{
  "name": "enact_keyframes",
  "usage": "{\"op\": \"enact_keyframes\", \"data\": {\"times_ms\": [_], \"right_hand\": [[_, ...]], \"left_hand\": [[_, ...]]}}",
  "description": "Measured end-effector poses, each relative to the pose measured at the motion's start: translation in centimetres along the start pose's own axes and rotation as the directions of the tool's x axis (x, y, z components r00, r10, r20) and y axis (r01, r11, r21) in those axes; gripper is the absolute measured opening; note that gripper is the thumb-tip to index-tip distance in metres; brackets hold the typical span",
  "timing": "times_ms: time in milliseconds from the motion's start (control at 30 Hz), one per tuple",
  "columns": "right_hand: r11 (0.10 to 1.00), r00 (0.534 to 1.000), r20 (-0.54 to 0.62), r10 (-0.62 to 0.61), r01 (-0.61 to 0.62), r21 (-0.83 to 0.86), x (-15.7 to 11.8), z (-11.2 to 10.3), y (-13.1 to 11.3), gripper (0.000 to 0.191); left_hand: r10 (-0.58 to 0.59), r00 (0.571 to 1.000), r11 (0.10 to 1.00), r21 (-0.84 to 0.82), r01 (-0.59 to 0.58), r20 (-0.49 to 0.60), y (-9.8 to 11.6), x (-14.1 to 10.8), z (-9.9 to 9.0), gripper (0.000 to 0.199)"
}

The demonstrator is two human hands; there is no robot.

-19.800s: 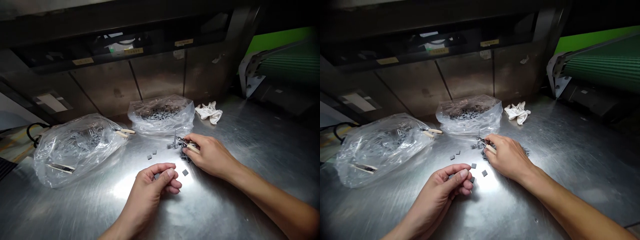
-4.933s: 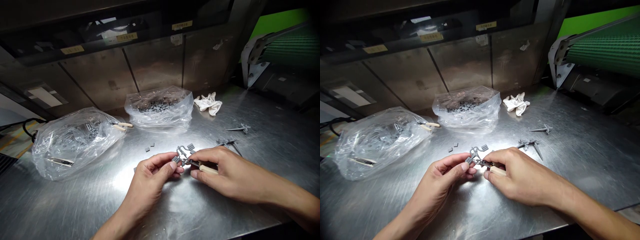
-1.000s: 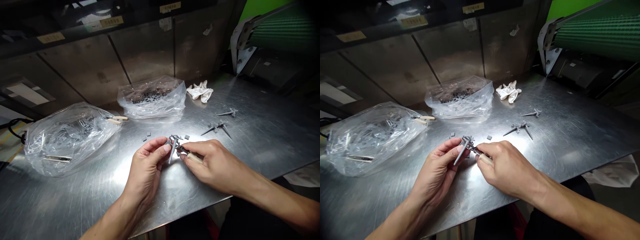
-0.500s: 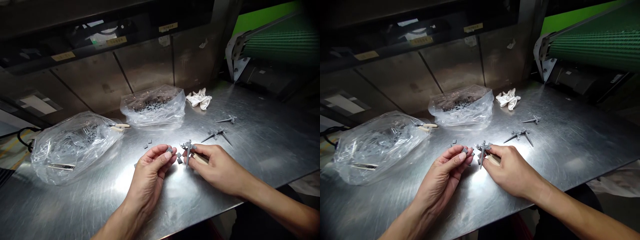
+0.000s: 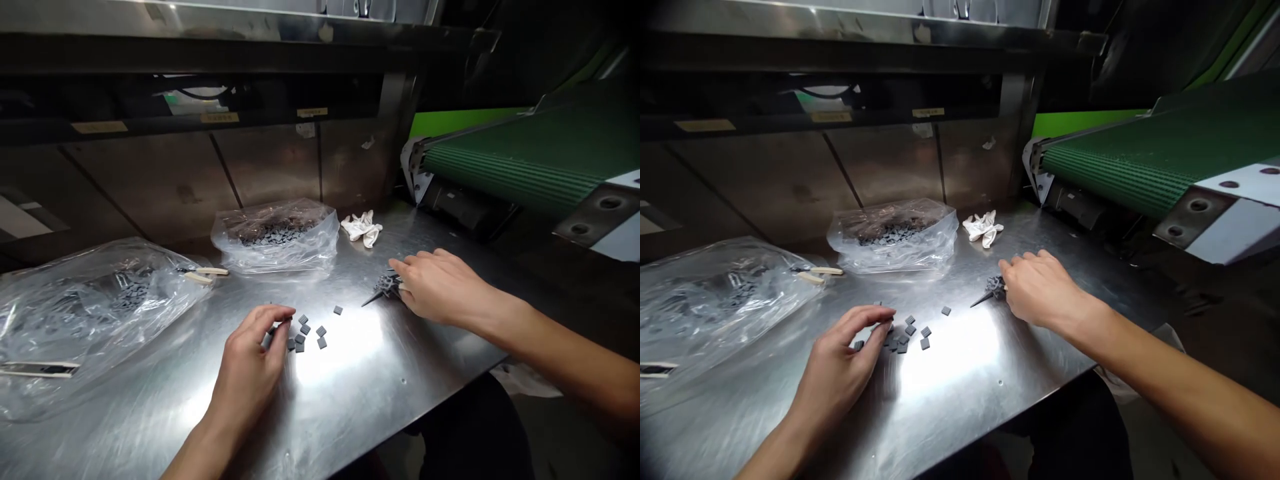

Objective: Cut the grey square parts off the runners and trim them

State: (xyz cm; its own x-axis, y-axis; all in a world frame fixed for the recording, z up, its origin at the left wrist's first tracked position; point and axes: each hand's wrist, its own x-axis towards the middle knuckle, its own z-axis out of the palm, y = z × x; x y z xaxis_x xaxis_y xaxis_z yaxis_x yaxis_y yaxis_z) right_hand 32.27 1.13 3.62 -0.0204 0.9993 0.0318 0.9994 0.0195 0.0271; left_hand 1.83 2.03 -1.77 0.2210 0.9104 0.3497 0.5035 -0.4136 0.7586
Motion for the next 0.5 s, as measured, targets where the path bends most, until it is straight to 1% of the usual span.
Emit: {"op": "enact_keyframes", "data": {"times_ms": [33, 100, 200, 233, 267, 333, 367, 400, 433, 500], "right_hand": [[0.999, 1.000, -0.002, -0.014, 0.014, -0.032, 0.0, -0.2, 0.5, 0.028], [0.997, 1.000, -0.012, -0.006, 0.005, -0.074, 0.0, -0.7, 1.8, 0.025], [0.996, 0.997, -0.053, 0.062, -0.065, -0.066, 0.0, -1.4, 3.6, 0.017], [0.995, 0.994, -0.070, 0.085, -0.087, -0.040, 0.0, -1.2, 3.8, 0.021], [0.995, 0.991, -0.084, 0.099, -0.100, -0.003, 0.0, -0.9, 3.8, 0.030], [0.994, 0.991, -0.103, 0.088, -0.080, 0.080, 0.2, 0.4, 3.2, 0.048], [0.992, 0.993, -0.105, 0.059, -0.046, 0.120, 0.4, 1.2, 2.6, 0.053], [0.987, 0.994, -0.105, 0.023, -0.006, 0.158, 0.6, 2.1, 1.9, 0.054], [0.981, 0.995, -0.096, -0.017, 0.035, 0.191, 0.8, 2.9, 1.2, 0.052], [0.968, 0.994, -0.080, -0.070, 0.087, 0.236, 1.1, 4.2, -0.2, 0.041]], "left_hand": [[0.058, 0.998, 0.996, 0.069, -0.059, 0.008, -0.4, 0.1, 0.0, 0.020], [0.129, 0.991, 0.976, 0.175, -0.132, 0.030, -1.2, 0.3, 0.1, 0.023], [0.148, 0.987, 0.944, 0.287, -0.161, 0.065, -2.6, 0.5, 0.5, 0.026], [0.148, 0.986, 0.937, 0.310, -0.163, 0.071, -3.0, 0.5, 0.6, 0.027], [0.151, 0.986, 0.933, 0.320, -0.165, 0.070, -3.3, 0.6, 0.8, 0.027], [0.164, 0.985, 0.925, 0.337, -0.175, 0.061, -3.8, 0.7, 1.1, 0.026], [0.171, 0.984, 0.920, 0.348, -0.179, 0.054, -4.0, 0.7, 1.3, 0.027], [0.176, 0.983, 0.914, 0.363, -0.181, 0.045, -4.1, 0.8, 1.3, 0.027], [0.181, 0.983, 0.907, 0.379, -0.181, 0.035, -4.1, 0.8, 1.3, 0.028], [0.197, 0.980, 0.895, 0.405, -0.186, 0.013, -4.1, 1.0, 1.2, 0.029]]}}
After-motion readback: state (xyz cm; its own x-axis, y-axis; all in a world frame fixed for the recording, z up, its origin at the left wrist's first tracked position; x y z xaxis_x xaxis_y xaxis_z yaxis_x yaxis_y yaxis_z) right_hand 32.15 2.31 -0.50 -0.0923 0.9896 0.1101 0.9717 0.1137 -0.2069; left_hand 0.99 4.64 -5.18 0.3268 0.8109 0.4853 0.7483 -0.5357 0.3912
